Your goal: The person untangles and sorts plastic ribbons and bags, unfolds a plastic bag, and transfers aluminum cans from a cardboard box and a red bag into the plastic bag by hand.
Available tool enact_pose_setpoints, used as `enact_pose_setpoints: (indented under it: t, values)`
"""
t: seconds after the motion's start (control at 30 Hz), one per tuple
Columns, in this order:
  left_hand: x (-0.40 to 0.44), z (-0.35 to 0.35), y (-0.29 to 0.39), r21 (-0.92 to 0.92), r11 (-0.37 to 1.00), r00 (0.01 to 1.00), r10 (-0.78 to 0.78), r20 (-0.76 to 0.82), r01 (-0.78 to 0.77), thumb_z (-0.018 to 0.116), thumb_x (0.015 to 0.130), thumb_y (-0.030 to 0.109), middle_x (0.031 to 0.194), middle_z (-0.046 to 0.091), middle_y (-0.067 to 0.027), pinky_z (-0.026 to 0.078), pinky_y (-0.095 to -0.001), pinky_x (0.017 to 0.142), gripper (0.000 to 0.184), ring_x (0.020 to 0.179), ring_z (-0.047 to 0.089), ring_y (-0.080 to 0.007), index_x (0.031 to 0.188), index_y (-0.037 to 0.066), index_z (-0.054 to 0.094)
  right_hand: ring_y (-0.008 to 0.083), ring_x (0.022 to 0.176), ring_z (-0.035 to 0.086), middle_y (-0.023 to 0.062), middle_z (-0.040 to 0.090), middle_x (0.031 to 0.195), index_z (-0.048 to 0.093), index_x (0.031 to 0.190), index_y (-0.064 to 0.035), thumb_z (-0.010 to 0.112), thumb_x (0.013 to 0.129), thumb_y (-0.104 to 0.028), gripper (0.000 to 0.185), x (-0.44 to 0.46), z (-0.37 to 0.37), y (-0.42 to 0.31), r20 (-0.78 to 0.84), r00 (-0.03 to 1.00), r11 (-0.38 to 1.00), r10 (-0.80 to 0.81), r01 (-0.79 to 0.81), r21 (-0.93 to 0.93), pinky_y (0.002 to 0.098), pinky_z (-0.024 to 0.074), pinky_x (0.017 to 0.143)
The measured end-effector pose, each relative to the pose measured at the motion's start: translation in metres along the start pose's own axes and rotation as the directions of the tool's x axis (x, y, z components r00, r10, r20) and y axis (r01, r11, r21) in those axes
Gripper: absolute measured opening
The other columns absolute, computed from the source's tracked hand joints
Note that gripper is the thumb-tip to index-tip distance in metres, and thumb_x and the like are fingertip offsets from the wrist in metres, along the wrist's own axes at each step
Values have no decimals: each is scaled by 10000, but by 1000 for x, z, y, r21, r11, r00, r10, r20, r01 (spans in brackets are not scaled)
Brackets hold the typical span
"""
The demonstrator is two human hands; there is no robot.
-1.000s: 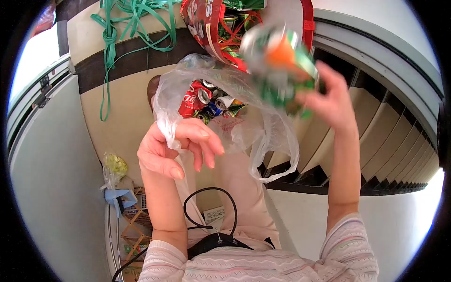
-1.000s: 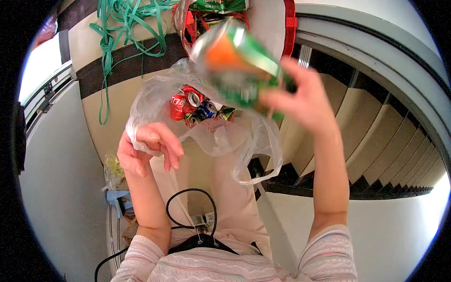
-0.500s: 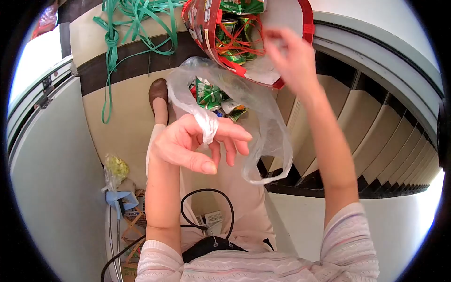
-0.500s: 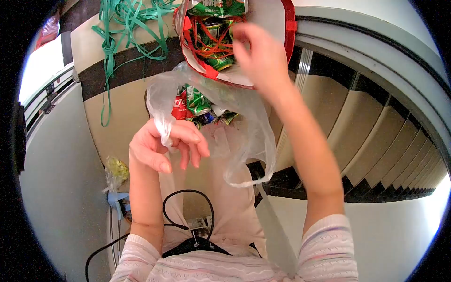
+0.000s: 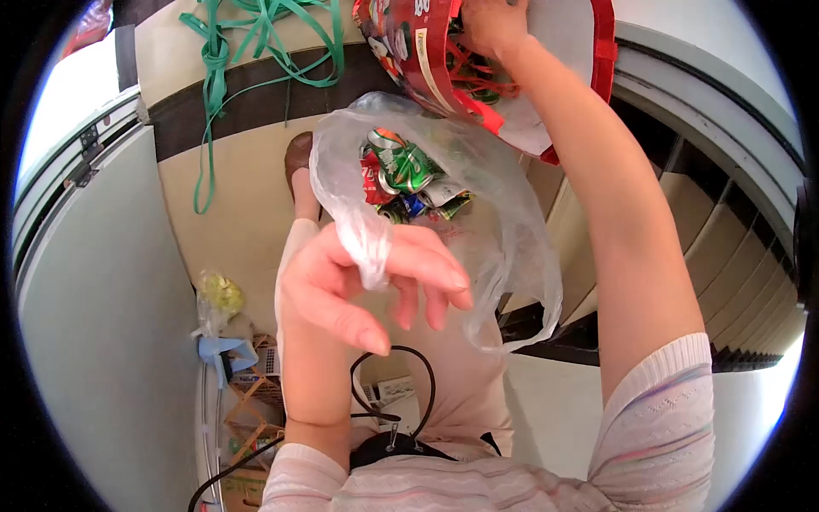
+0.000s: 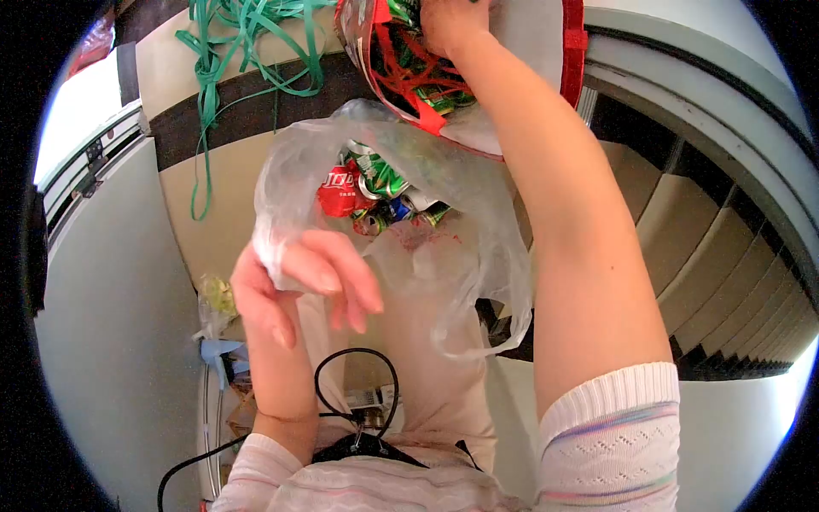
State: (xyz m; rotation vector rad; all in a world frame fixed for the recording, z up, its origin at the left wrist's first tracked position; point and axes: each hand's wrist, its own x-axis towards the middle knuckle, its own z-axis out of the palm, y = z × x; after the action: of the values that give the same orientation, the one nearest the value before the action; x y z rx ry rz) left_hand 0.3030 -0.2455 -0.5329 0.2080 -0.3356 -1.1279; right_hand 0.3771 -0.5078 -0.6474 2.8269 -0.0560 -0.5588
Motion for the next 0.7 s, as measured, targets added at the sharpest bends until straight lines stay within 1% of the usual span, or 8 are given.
enact_pose_setpoints:
  t: [0.07,0.17,0.27,0.3,0.33,0.5,0.6,0.7]
  values:
    - [7,5,-8,5,999,998,-48,-29,48,747,656,199,1044,560,-185,476,-239,572,632,798,598,-215,1172,-58,488,299,1139,441,179,485,1207,494,1139,-44,571,730,-225,453,-1,11,11,40,999,998,-32,30,53,506,364,908]
    - [7,4,-8,-2,999,998,-44,-47,44,741,661,196,1040,563,-189,483,-241,575,623,800,600,-217,1167,-65,488,325,949,563,191,600,976,563,1008,-9,583,717,-192,344,-18,-26,30,20,1000,859,14,-22,511,445,446,811]
    - [5,1,-3,30,999,997,14,-76,-11,734,665,201,1018,563,-215,494,-263,559,613,793,601,-243,1154,-77,490,420,800,563,227,604,848,556,972,19,553,708,-92,286,-52,-67,41,98,985,486,144,-156,860,475,454,699]
    - [4,1,-2,30,999,995,25,-97,-22,733,667,205,1012,563,-221,496,-268,555,611,792,602,-250,1151,-79,491,282,735,578,153,612,857,552,998,9,580,747,-123,286,-66,-68,53,219,964,346,151,-259,902,374,461,621]
    - [3,2,-2,29,999,993,25,-114,-22,731,669,207,1008,564,-226,496,-270,551,611,788,602,-254,1151,-80,489,145,670,592,78,620,866,549,1025,-1,608,785,-153,290,-82,-69,62,338,931,199,138,-360,911,272,469,543]
    - [2,4,4,59,997,976,53,-210,-42,727,670,215,1027,552,-244,494,-276,546,628,792,600,-264,1162,-83,475,120,663,581,51,606,846,538,1024,7,644,754,-124,318,-163,-120,55,409,912,-135,20,-403,905,249,496,461]
    - [10,4,6,202,968,888,219,-404,-147,711,685,189,1119,509,-233,481,-295,684,598,938,556,-262,1172,-66,474,92,850,542,18,592,952,526,1071,10,689,731,-106,395,-202,-142,31,545,835,-250,-80,-546,800,256,451,788]
    - [23,11,0,456,879,679,418,-603,-136,686,710,149,1204,458,-212,429,-315,844,551,1099,473,-247,1179,-50,477,73,814,520,8,581,918,536,1050,16,675,736,-90,360,-227,-144,11,558,812,-269,-172,-584,766,238,447,734]
